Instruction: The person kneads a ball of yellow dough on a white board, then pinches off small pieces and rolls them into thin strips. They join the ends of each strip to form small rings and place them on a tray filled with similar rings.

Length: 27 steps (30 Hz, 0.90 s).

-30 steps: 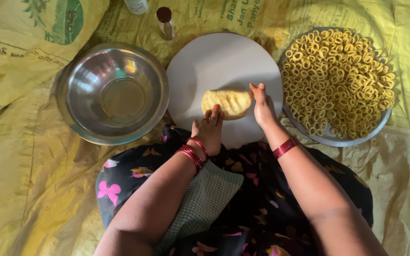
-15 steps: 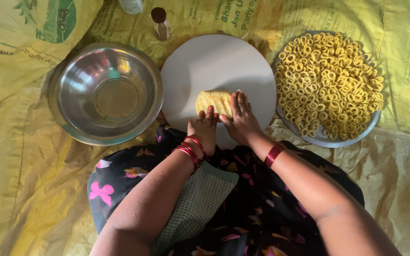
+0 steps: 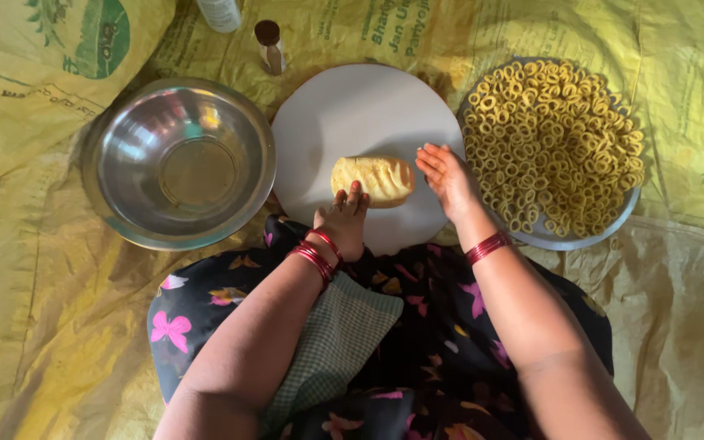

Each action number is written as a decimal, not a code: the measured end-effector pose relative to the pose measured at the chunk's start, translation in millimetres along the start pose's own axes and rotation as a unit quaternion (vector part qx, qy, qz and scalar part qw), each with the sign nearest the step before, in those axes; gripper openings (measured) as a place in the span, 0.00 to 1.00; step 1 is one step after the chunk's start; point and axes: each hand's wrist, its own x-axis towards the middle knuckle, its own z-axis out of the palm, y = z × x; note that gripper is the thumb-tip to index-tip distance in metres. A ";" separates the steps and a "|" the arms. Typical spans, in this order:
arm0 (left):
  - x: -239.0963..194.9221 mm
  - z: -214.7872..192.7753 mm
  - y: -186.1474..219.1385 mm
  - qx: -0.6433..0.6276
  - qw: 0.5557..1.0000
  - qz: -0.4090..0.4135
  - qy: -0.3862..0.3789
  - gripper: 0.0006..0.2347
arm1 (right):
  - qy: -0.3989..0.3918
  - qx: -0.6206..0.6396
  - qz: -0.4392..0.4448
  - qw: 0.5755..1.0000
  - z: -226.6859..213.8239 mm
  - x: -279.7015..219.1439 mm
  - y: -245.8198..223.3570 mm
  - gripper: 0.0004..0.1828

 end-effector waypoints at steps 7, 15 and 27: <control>3.7 -4.7 -6.2 -0.013 0.999 0.017 0.048 0.34 | -0.078 0.185 0.086 0.976 10.0 -28.0 -38.3 0.20; -8.9 -5.8 0.6 -0.007 0.999 0.027 0.047 0.27 | -0.053 0.142 0.021 0.988 23.1 -37.4 -52.6 0.07; -8.5 9.0 13.9 0.026 0.999 0.022 0.017 0.26 | -0.048 -0.480 -0.100 0.870 14.4 -23.6 -27.0 0.51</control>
